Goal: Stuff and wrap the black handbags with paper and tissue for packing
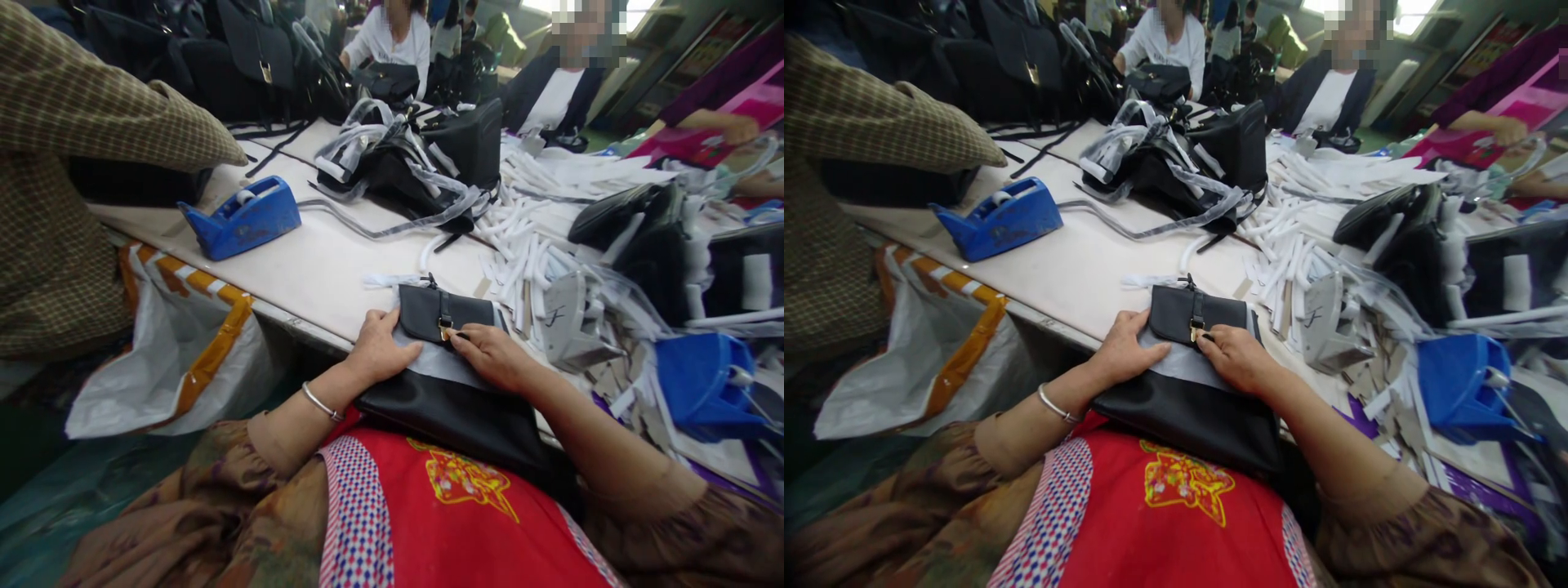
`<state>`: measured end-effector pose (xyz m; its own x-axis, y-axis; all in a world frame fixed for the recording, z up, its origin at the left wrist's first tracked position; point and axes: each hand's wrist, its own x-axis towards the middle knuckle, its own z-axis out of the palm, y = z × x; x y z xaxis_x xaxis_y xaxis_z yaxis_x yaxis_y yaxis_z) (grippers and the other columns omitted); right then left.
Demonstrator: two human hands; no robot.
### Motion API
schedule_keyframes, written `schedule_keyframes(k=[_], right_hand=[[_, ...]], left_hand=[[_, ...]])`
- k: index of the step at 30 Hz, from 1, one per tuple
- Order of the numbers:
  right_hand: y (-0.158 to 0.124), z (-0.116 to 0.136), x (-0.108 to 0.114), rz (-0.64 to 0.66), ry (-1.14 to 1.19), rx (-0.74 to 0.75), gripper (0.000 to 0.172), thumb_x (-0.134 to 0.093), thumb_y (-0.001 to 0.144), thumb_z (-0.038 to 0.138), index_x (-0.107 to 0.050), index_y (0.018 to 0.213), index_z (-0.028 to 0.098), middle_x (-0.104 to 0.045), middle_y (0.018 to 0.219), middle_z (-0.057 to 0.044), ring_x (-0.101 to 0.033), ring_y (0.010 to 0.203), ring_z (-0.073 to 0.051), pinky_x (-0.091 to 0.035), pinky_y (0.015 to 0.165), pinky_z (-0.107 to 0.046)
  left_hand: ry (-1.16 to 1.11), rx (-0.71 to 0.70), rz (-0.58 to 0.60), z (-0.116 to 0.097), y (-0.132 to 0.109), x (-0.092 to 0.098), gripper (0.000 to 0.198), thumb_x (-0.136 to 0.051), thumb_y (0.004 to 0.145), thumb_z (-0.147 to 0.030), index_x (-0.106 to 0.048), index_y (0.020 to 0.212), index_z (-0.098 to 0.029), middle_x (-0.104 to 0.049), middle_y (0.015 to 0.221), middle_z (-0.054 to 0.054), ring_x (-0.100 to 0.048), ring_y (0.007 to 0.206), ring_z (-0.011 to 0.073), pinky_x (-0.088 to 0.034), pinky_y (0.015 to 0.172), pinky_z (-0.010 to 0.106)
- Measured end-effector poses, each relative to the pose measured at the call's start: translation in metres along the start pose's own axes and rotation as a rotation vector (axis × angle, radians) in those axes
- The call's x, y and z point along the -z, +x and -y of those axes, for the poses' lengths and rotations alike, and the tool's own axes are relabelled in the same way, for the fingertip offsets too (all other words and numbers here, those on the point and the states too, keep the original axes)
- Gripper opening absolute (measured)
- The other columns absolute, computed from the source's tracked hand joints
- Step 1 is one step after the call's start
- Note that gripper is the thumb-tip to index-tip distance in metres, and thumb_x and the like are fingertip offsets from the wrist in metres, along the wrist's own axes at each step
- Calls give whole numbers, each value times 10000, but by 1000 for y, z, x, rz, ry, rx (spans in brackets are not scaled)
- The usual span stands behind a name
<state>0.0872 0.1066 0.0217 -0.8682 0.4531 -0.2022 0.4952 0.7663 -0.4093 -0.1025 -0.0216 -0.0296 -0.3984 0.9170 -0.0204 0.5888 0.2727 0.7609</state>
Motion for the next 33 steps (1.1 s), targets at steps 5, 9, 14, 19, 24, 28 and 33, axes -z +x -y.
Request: schedule_keyframes(k=[5,9,14,19,24,28,33], right_hand=[[4,-6,2,-34,161,-106,476,-377,981,487,-592,681,187,-614,653,-34,-558,610,-159,-415,600,-282],[6,-11,0,-24,289,-188,490,-411,953,541,-602,678,184,-586,569,-14,-523,537,-142,-383,521,-264],[8,-14,3,-13,272,-217,513,-391,961,560,-609,692,182,-581,566,-12,-517,522,-140,-377,512,-264],[-1,6,-9,39,-109,-13,421,-377,993,446,-682,1023,157,-689,873,-102,-636,771,-199,-457,688,-289],[-16,31,-23,53,-377,-51,566,-484,943,469,-524,1359,88,-676,1029,-177,-658,881,-285,-503,746,-365],[-35,12,-16,-182,-141,65,492,-490,954,441,-548,1354,161,-655,1120,-147,-649,992,-262,-515,881,-387],[-62,-35,-17,-705,191,-370,620,-680,798,477,-568,1312,149,-631,1211,-187,-583,1148,-351,-452,995,-535]], left_hand=[[-27,-18,-2,2,0,0,708,-709,715,-419,-546,1360,-175,-479,1050,72,-511,1155,276,-423,1082,390],[-37,-24,-8,3,1,0,721,-717,710,-410,-546,1366,-164,-487,1064,82,-516,1149,275,-428,1077,383],[-39,-26,-6,3,0,1,703,-712,715,-397,-548,1365,-181,-507,1053,76,-513,1161,275,-440,1061,379],[-37,-44,-14,1,2,2,600,-673,761,-427,-593,1298,-172,-571,1025,81,-535,1130,264,-448,1032,370],[26,171,-59,1,16,1,751,-598,800,-613,-537,1313,-68,-604,1190,215,-585,1126,314,-453,986,424],[87,244,-1,5,30,-2,785,-644,725,-668,-595,1202,-47,-655,1142,256,-643,1060,355,-488,890,411],[-8,261,23,5,37,1,664,-738,639,-627,-669,1046,-108,-685,1169,236,-626,1133,373,-476,903,388]])
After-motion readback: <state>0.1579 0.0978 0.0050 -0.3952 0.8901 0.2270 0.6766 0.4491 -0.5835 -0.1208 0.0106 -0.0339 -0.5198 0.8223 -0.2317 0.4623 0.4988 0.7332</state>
